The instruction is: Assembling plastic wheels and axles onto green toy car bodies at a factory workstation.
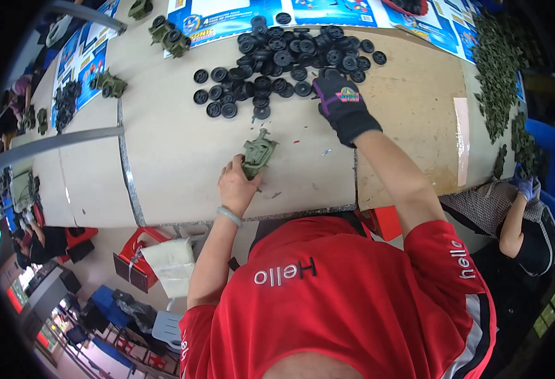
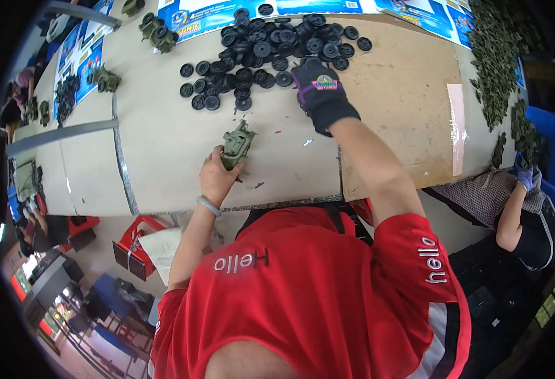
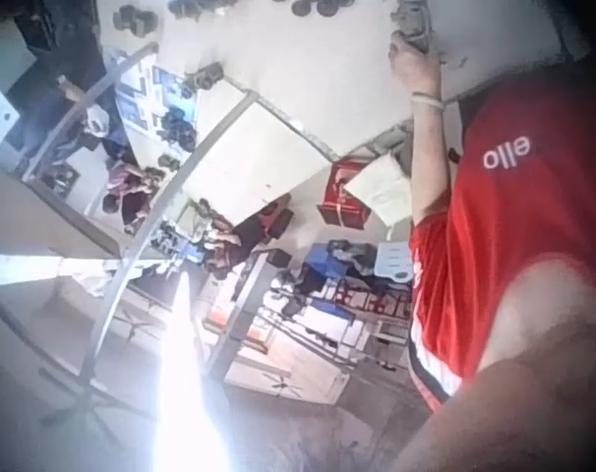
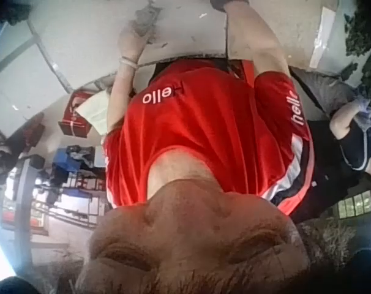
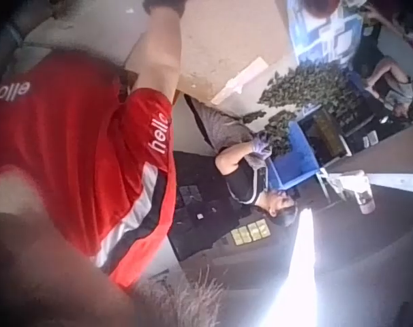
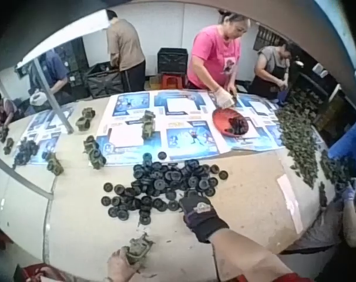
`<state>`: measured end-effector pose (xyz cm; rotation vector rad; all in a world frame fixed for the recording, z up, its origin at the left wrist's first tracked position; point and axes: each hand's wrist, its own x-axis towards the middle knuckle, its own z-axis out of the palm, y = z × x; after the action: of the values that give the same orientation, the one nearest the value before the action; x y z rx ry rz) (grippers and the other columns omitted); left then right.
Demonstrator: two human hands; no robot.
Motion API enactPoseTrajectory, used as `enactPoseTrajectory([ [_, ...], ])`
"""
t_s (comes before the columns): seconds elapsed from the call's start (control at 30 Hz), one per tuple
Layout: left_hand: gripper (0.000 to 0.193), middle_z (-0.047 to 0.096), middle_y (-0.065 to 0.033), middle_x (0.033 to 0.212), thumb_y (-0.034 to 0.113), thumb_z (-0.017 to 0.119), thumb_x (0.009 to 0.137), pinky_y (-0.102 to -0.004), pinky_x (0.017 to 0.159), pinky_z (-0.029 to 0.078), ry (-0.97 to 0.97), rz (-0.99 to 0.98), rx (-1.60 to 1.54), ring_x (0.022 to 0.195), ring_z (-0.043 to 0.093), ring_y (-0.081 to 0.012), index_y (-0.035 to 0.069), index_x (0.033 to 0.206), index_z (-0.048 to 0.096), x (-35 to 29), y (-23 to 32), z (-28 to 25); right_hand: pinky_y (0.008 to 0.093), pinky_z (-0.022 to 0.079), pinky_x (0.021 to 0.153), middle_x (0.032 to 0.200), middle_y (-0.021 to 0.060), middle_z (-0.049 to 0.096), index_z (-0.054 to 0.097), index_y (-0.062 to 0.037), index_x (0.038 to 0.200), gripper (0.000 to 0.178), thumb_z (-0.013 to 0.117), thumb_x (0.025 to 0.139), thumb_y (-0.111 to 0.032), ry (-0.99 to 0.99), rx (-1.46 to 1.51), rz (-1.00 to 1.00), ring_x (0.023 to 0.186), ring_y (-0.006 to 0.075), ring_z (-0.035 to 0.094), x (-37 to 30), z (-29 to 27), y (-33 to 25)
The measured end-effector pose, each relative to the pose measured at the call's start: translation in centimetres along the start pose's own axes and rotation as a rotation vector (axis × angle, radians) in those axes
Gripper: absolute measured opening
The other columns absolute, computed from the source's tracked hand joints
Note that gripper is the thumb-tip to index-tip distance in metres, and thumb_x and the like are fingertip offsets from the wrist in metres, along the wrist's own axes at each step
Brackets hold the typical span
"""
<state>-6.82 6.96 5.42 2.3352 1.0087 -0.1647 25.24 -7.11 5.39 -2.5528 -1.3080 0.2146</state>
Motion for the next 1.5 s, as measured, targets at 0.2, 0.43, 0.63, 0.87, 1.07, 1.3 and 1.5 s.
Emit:
enactPoseTrajectory([
  [0.2, 0.063, 0.07, -0.0132, 0.115, 0.031, 0.088, 0.077, -0.0491, 0.093, 0.052, 0.05, 0.116, 0.272, 0.11, 0.067, -0.0337, 0.011, 0.13, 0.061, -0.3, -0.5, 2.5, 0.0511, 0.056, 0.088, 0.117, 0.0208, 0.068, 0.069, -0.008, 0.11, 0.025, 0.07, 0.086, -0.01, -0.054, 0.003, -0.145, 0.106, 0.0404, 0.068, 0.3, -0.4, 0.4],
  [0.43, 0.071, 0.068, -0.01, 0.126, 0.03, 0.089, 0.077, -0.0508, 0.1, 0.05, -0.246, 0.184, 0.184, 0.12, 0.065, -0.0334, 0.015, 0.139, 0.059, 0.5, -0.6, 1.9, 0.0326, 0.055, 0.085, 0.109, 0.0067, 0.071, 0.062, 0.0016, 0.136, 0.035, 0.061, 0.11, -0.022, -0.419, 1.492, 0.433, 0.089, 0.0157, 0.065, -9.2, 4.5, -1.2],
  [0.63, 0.081, 0.063, -0.0089, 0.136, 0.033, 0.093, 0.072, -0.0559, 0.113, 0.039, -0.404, 0.487, 0.351, 0.136, 0.053, -0.0298, 0.018, 0.143, 0.055, -0.4, 0.5, 2.2, 0.0278, 0.052, 0.082, 0.107, 0.004, 0.071, 0.065, -0.0028, 0.136, 0.036, 0.058, 0.111, -0.028, -0.446, 1.457, 0.42, 0.084, 0.0119, 0.06, -12.5, 0.1, -6.4],
  [0.87, 0.084, 0.058, -0.0076, 0.137, 0.038, 0.094, 0.071, -0.0601, 0.115, 0.034, -0.058, 0.376, 0.281, 0.136, 0.05, -0.0322, 0.019, 0.143, 0.056, -2.7, 0.6, 1.0, 0.0289, 0.052, 0.081, 0.104, 0.0026, 0.07, 0.069, -0.007, 0.129, 0.029, 0.065, 0.107, -0.025, -0.493, 1.211, 0.481, 0.084, 0.0123, 0.059, -12.5, -1.6, -7.1],
  [1.07, 0.073, 0.059, -0.0096, 0.129, 0.031, 0.095, 0.068, -0.053, 0.1, 0.051, -0.097, 0.268, 0.155, 0.13, 0.053, -0.0349, 0.014, 0.131, 0.062, -3.0, -1.2, 3.5, 0.0377, 0.055, 0.082, 0.104, 0.012, 0.073, 0.072, -0.0015, 0.114, 0.027, 0.073, 0.099, -0.023, -0.378, 0.988, 0.051, 0.094, 0.025, 0.07, -11.6, 1.0, -8.5],
  [1.3, 0.065, 0.061, -0.0105, 0.124, 0.03, 0.095, 0.067, -0.05, 0.094, 0.057, -0.031, 0.302, 0.162, 0.127, 0.055, -0.0353, 0.012, 0.121, 0.063, -2.9, -0.8, 3.5, 0.0408, 0.055, 0.084, 0.1, 0.0166, 0.073, 0.073, -0.0011, 0.106, 0.021, 0.073, 0.095, -0.019, -0.381, 0.767, -0.077, 0.094, 0.0299, 0.071, -11.0, 2.5, -9.3],
  [1.5, 0.062, 0.062, -0.0127, 0.122, 0.027, 0.095, 0.067, -0.0491, 0.095, 0.058, -0.043, 0.325, 0.136, 0.126, 0.055, -0.0372, 0.01, 0.119, 0.064, -2.7, -0.7, 3.2, 0.0388, 0.056, 0.08, 0.096, 0.0148, 0.071, 0.074, -0.0019, 0.11, 0.024, 0.074, 0.094, -0.02, -0.412, 0.857, 0.079, 0.087, 0.0263, 0.07, -11.6, 3.2, -9.2],
])
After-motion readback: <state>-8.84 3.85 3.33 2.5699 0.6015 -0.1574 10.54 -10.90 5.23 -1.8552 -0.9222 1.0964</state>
